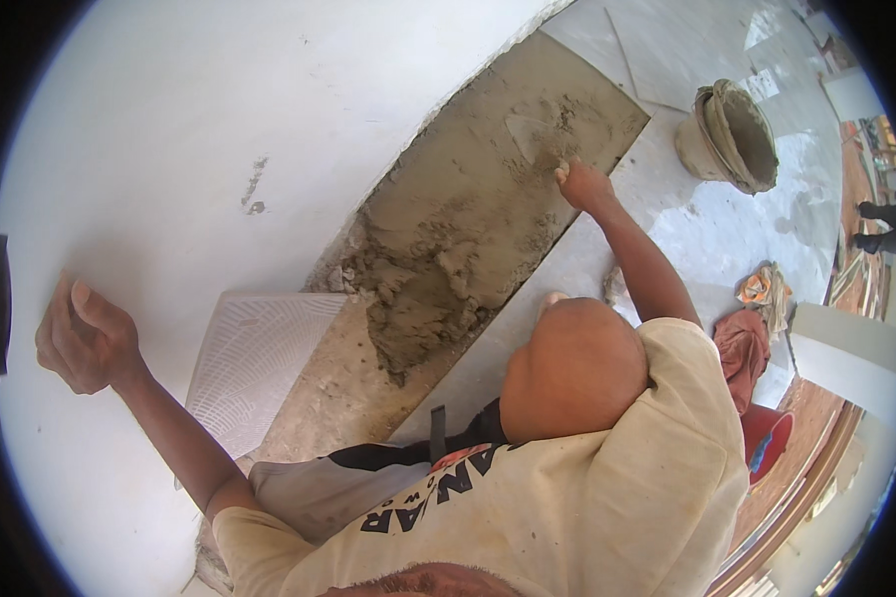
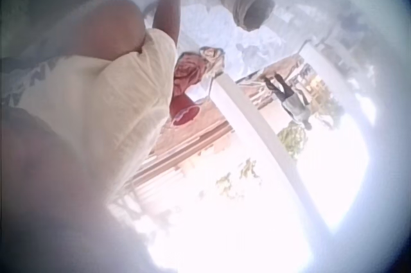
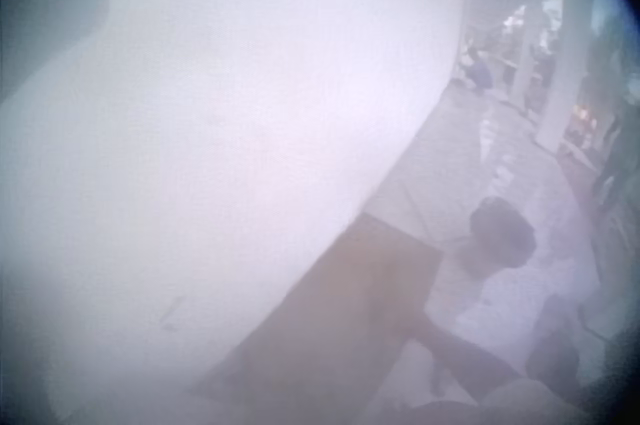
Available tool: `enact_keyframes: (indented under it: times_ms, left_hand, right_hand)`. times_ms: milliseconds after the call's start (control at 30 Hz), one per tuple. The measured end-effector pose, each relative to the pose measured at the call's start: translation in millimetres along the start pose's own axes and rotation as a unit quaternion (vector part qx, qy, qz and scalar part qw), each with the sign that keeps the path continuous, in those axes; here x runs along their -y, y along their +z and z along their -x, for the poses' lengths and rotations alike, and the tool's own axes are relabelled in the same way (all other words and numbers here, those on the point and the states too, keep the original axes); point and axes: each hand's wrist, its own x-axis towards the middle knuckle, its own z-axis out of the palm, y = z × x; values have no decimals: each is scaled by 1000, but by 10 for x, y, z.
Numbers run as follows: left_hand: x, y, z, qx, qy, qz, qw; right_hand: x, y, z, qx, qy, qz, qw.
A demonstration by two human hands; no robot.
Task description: The person scoops cement from a bucket and spreads it on the floor using a trowel. They then pick up a large white tile and apply cement to its back surface before preparing to place it.
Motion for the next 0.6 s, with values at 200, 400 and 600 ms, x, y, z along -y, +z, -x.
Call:
enact_keyframes:
  times_ms: [200, 400, 600]
  left_hand:
    - [59, -35, 56, -2, 15, -21, 1000]
    - [64, -50, 34, 5, 26, -18, 999]
    - [-19, -39, 38, 1, -20, 17, 1000]
  right_hand:
    - [-265, -140, -441, -17, 78, -22, 997]
    - [-413, -57, -697, -17, 114, -52, 992]
    - [-649, -18, -931, -32, 134, -126, 982]
